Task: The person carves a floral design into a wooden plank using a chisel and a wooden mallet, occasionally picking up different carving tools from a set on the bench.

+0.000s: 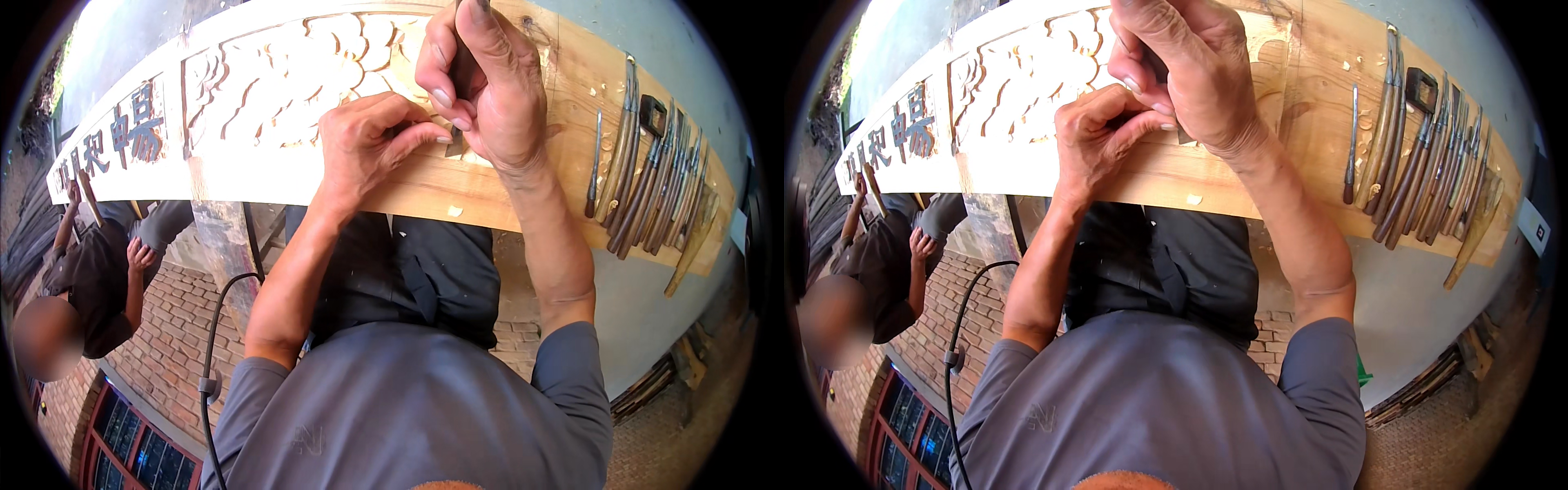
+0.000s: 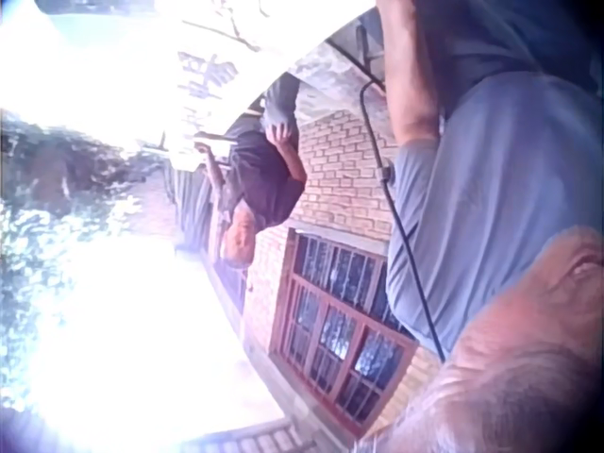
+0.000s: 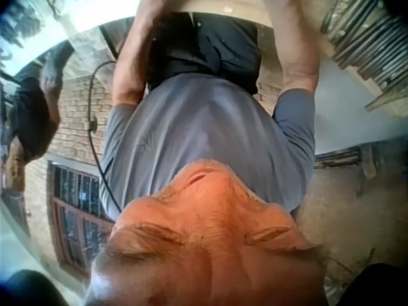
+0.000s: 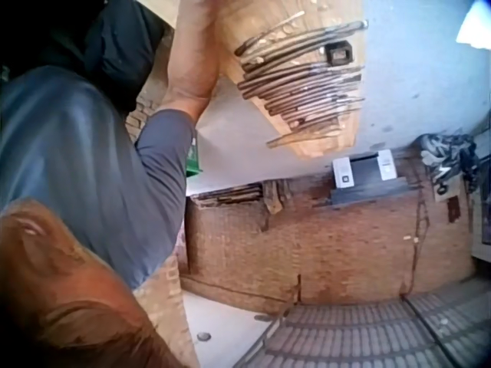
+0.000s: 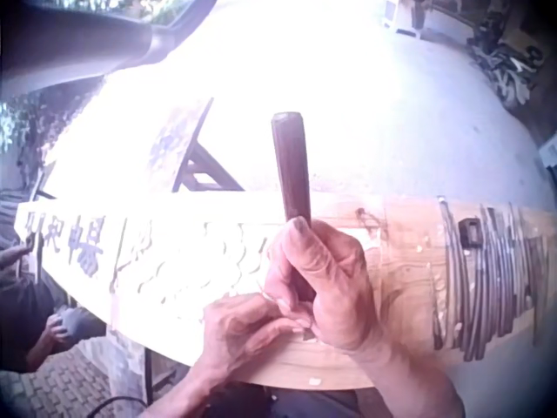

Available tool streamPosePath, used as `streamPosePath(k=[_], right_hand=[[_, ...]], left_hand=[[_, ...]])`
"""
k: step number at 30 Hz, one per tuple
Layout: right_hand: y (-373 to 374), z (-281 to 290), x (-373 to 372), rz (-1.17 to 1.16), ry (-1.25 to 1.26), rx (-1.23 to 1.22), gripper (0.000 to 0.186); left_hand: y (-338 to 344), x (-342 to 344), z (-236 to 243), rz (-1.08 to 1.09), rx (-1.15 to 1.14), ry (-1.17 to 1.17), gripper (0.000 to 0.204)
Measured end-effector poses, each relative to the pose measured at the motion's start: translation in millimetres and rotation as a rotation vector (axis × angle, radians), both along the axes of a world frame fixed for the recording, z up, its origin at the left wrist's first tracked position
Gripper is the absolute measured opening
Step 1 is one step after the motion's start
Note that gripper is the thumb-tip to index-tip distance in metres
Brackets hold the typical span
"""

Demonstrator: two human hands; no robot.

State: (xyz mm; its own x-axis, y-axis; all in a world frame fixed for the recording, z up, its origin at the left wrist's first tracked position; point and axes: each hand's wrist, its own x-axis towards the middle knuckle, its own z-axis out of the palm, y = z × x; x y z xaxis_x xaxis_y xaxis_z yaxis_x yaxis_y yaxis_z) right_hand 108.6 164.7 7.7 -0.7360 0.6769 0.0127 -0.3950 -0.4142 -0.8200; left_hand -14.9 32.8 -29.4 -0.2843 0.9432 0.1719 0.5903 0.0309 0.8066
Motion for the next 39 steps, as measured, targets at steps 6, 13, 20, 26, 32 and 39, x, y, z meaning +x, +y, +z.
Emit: streamPosePath(k=[6, 13, 20, 26, 32, 39], right_hand=[[1, -5, -6, -0.010, -0.040, 0.011, 0.046], [8, -15, -10, 0.047, 0.029, 0.126, 0.046], [14, -28, -8, 0.014, 0.067, 0.048, 0.047], [21, -26, 22, -0.073, -0.026, -0.128, 0.051], [57, -4, 44, -0.231, 0.126, -0.423, 0.054], [47, 12, 39, -0.179, 0.002, -0.282, 0.051]], left_hand=[[0, 1, -4, 0.016, -0.024, -0.046, 0.033], [1, 4, -2, 0.044, -0.040, -0.067, 0.034], [3, 6, -3, 0.055, -0.083, 0.039, 0.038], [5, 12, 18, -0.010, -0.200, 0.187, 0.030], [-2, 7, 8, 0.122, -0.045, -0.067, 0.018], [0, 6, 10, 0.189, -0.068, -0.184, 0.011]])
